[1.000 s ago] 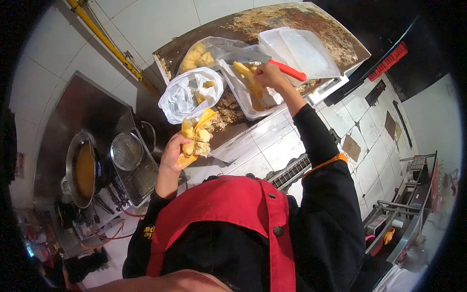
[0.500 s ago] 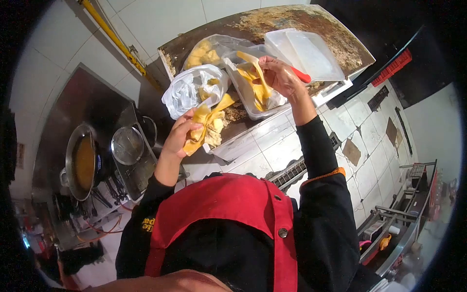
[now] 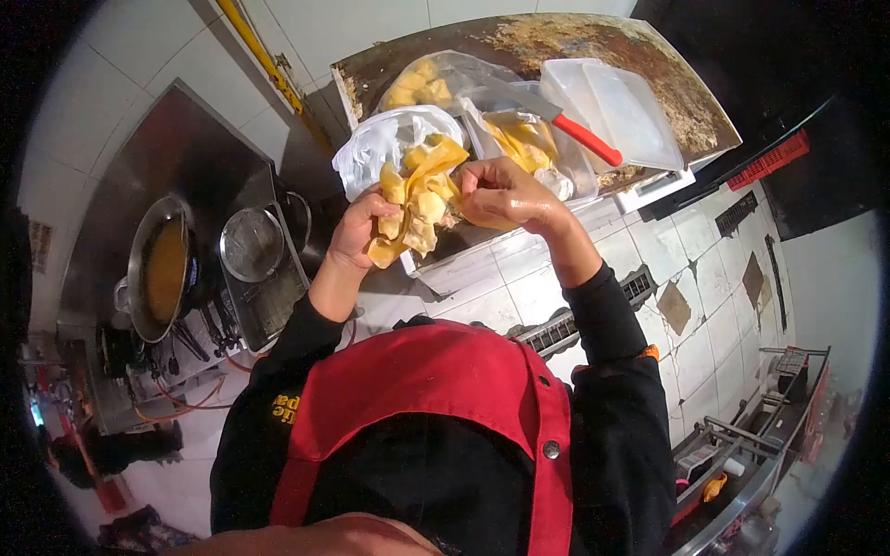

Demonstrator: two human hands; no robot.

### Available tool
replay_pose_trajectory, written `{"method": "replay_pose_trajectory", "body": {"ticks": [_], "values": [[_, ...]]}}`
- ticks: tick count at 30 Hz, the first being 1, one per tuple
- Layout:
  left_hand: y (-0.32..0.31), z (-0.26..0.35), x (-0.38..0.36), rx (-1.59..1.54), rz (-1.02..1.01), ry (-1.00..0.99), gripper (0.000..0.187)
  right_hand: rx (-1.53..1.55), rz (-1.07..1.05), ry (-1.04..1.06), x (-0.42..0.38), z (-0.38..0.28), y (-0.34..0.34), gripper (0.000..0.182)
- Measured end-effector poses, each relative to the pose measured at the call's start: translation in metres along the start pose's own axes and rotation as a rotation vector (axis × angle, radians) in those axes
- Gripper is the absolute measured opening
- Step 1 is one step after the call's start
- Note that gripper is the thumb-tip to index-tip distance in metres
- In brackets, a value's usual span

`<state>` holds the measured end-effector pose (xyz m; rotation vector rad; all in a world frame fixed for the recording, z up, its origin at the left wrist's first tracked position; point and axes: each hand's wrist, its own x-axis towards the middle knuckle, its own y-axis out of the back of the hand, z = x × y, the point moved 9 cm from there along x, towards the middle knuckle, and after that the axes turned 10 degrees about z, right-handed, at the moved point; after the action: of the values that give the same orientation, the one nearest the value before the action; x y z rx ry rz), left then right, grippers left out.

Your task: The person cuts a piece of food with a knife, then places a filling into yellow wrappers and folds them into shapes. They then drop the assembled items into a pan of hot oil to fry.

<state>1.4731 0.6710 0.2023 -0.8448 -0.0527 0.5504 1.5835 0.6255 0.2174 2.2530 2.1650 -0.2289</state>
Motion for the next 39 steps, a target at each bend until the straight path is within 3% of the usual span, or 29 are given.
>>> {"method": "replay_pose_trajectory", "body": {"ticks": [2, 4, 7, 9, 12, 14, 15, 21, 23, 24, 26, 29, 30, 33, 35, 37, 39], "values": [[0.004, -0.001, 0.0, 0.047, -0.02, -0.011, 0.046, 0.053, -0.049, -0.034, -0.004, -0.003, -0.011, 0.005], [0.006, -0.003, -0.002, 0.091, 0.003, -0.008, 0.048, 0.047, 0.077, 0.083, -0.006, -0.02, -0.014, 0.02], [0.013, -0.008, -0.002, 0.118, 0.044, -0.001, 0.052, -0.053, 0.153, 0.093, -0.008, -0.007, -0.006, 0.033], [0.013, -0.007, -0.002, 0.158, 0.052, -0.028, 0.05, -0.12, 0.141, 0.061, -0.004, 0.003, -0.003, 0.029], [-0.003, -0.002, -0.01, 0.261, 0.028, 0.015, 0.049, -0.388, 0.291, -0.019, -0.002, 0.02, 0.013, 0.019], [-0.005, -0.004, -0.011, 0.294, 0.021, 0.032, 0.048, -0.187, 0.283, 0.353, -0.004, -0.009, 0.005, 0.011], [-0.006, -0.006, -0.012, 0.326, 0.015, 0.048, 0.048, -0.187, 0.282, 0.353, -0.003, -0.009, 0.005, 0.011], [-0.012, -0.006, -0.011, 0.225, 0.037, -0.003, 0.048, -0.109, 0.385, 0.244, -0.005, 0.0, 0.012, 0.009], [-0.014, -0.007, -0.011, 0.22, 0.017, 0.014, 0.047, -0.078, 0.39, 0.021, -0.007, 0.021, 0.015, 0.009], [-0.016, -0.008, -0.012, 0.215, -0.006, 0.031, 0.045, -0.079, 0.386, 0.021, -0.008, 0.021, 0.018, 0.009], [-0.013, -0.011, -0.014, 0.202, 0.012, 0.054, 0.045, 0.166, 0.21, 0.053, -0.006, 0.021, 0.009, 0.023], [-0.011, -0.017, -0.015, 0.191, 0.041, 0.086, 0.043, 0.04, 0.139, 0.158, -0.002, 0.016, 0.002, 0.015], [-0.01, -0.018, -0.014, 0.195, 0.055, 0.093, 0.04, -0.155, 0.2, 0.163, -0.005, 0.014, 0.003, 0.015], [0.001, -0.022, -0.007, 0.214, 0.108, 0.058, 0.033, -0.29, 0.329, 0.232, -0.009, 0.004, 0.007, 0.013], [-0.001, -0.02, -0.008, 0.195, 0.092, 0.052, 0.028, -0.167, 0.331, 0.13, -0.011, 0.012, 0.012, 0.012], [-0.005, -0.016, -0.011, 0.174, 0.099, 0.033, 0.028, -0.115, 0.132, -0.087, -0.014, 0.03, 0.007, 0.011], [0.002, -0.02, -0.008, 0.175, 0.132, 0.028, 0.028, -0.153, 0.183, -0.091, -0.014, 0.033, 0.015, 0.01]]}}
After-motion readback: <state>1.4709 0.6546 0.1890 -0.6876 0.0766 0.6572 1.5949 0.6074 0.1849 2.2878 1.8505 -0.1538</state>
